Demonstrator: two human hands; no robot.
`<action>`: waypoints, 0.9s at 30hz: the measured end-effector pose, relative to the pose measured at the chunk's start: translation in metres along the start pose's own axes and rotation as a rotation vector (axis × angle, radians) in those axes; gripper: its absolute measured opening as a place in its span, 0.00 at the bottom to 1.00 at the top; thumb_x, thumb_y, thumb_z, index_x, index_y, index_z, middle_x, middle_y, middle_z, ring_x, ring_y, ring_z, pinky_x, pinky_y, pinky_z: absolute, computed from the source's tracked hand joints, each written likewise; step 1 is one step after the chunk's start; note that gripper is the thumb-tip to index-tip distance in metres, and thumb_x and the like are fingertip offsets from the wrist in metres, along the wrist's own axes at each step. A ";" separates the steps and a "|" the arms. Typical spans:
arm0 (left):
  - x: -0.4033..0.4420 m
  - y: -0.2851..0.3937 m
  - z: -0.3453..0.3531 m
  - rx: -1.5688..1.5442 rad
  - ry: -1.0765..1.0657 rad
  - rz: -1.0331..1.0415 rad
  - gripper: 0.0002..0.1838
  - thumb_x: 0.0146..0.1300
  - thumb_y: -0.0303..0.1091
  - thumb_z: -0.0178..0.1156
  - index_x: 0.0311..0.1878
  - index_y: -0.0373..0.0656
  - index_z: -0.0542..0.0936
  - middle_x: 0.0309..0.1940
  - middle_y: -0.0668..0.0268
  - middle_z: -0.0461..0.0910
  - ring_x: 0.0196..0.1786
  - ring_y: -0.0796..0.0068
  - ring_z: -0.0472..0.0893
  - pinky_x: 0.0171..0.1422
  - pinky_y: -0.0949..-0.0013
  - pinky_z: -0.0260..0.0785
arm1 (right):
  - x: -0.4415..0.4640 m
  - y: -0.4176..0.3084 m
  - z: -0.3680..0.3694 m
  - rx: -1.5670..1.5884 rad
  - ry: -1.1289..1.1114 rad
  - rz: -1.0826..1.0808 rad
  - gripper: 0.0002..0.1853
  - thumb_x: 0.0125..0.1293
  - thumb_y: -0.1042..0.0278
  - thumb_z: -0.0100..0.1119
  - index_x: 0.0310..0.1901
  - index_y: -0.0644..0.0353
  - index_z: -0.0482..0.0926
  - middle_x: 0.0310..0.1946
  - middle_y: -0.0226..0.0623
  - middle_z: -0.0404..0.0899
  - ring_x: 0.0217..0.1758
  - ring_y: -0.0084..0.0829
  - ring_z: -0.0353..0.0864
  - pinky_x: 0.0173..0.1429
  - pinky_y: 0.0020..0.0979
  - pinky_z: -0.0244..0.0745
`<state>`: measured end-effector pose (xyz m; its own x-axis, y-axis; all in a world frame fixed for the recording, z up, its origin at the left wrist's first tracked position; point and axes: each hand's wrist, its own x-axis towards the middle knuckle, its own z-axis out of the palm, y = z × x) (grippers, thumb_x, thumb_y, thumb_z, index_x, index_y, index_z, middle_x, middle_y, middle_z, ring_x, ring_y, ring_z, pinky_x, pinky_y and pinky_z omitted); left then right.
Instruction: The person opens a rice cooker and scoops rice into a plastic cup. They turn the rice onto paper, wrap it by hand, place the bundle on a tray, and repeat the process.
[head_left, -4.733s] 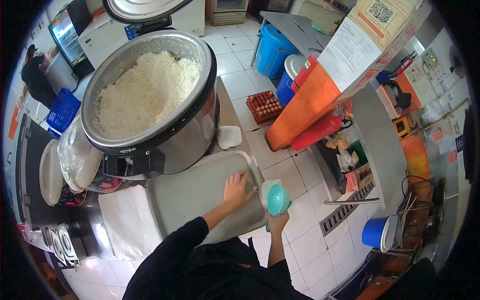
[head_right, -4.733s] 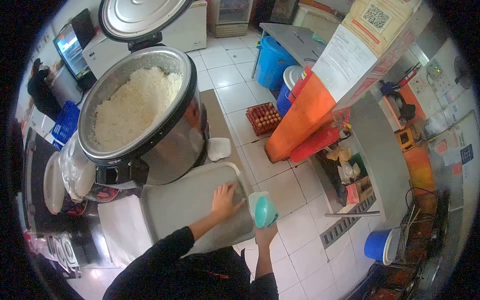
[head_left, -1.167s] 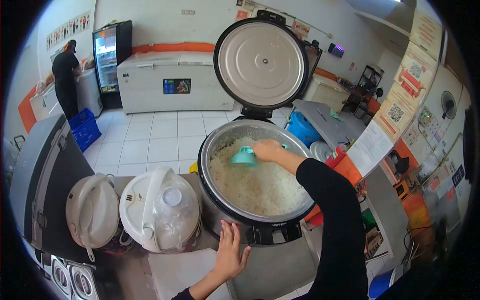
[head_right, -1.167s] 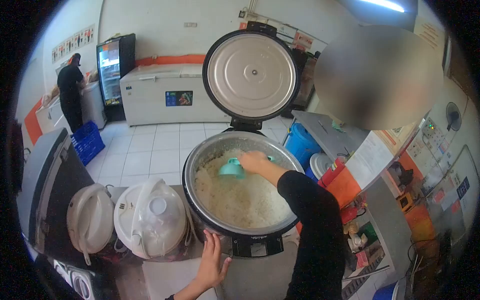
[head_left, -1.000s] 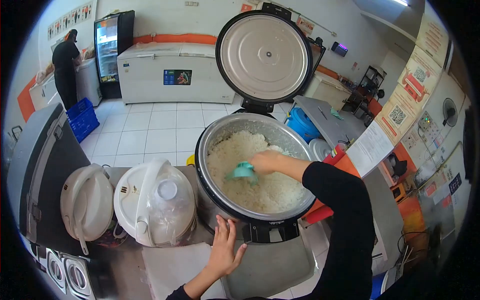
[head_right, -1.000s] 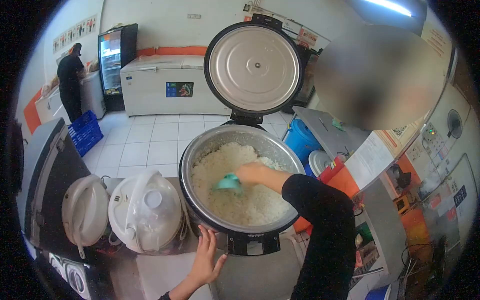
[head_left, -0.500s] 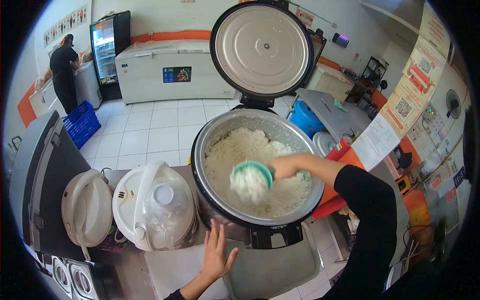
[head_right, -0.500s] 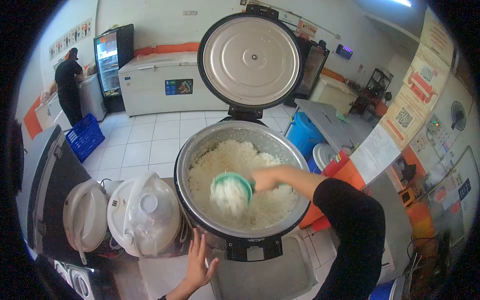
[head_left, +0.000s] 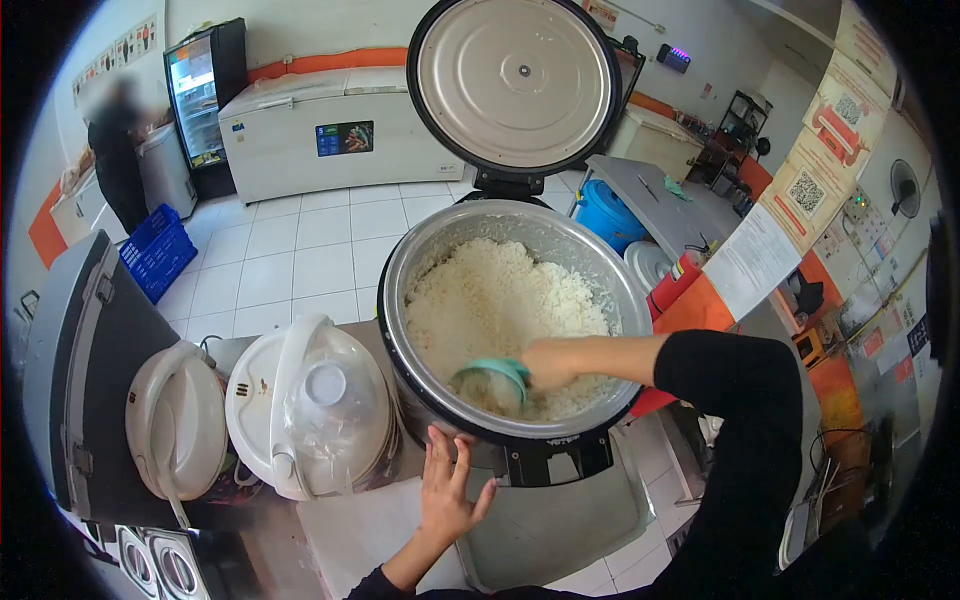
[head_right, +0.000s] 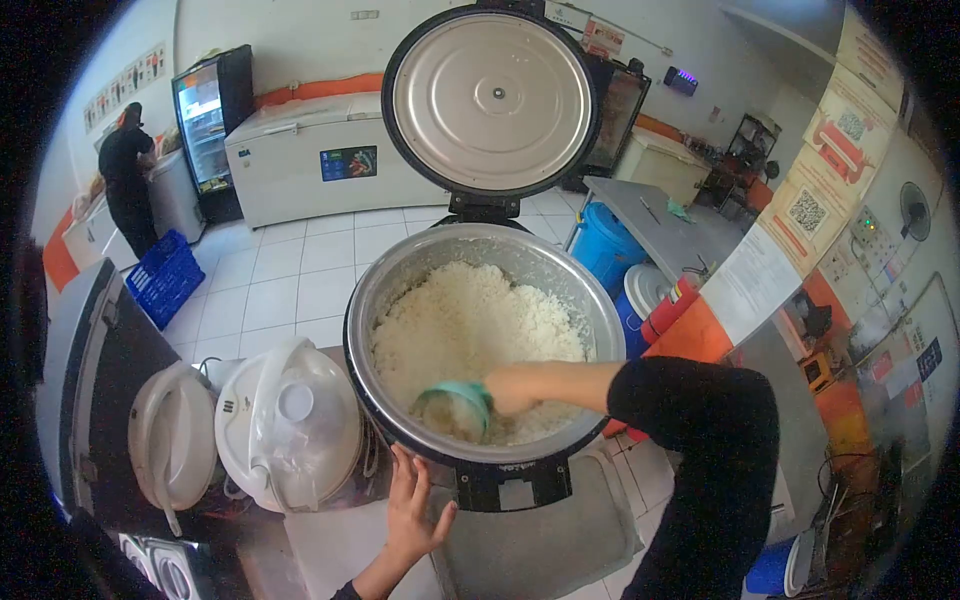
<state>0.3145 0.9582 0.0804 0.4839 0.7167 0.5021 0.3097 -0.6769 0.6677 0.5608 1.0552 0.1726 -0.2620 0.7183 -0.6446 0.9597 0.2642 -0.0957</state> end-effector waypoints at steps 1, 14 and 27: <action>-0.001 0.001 0.001 0.001 0.004 -0.004 0.46 0.46 0.36 0.64 0.66 0.37 0.50 0.63 0.31 0.43 0.67 0.36 0.46 0.65 0.45 0.50 | -0.004 0.002 0.007 0.002 -0.003 0.002 0.11 0.51 0.69 0.51 0.29 0.69 0.78 0.24 0.51 0.78 0.26 0.43 0.80 0.30 0.38 0.74; -0.031 -0.013 -0.013 -0.117 0.068 0.015 0.16 0.47 0.23 0.59 0.43 0.41 0.77 0.53 0.52 0.69 0.47 0.58 0.74 0.52 0.61 0.65 | -0.046 -0.029 -0.027 -0.162 0.561 0.175 0.12 0.59 0.72 0.44 0.42 0.69 0.67 0.24 0.50 0.77 0.29 0.44 0.80 0.29 0.40 0.75; -0.004 0.013 -0.008 -0.065 -0.086 0.007 0.38 0.49 0.33 0.62 0.63 0.34 0.58 0.63 0.35 0.48 0.66 0.37 0.51 0.65 0.48 0.51 | -0.005 -0.017 -0.033 0.050 -0.091 0.240 0.15 0.53 0.67 0.47 0.23 0.72 0.77 0.18 0.52 0.76 0.18 0.40 0.78 0.25 0.38 0.73</action>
<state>0.3097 0.9479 0.0913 0.5556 0.6928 0.4597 0.2538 -0.6678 0.6997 0.5427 1.0683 0.2029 -0.0183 0.6951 -0.7186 0.9977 0.0595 0.0321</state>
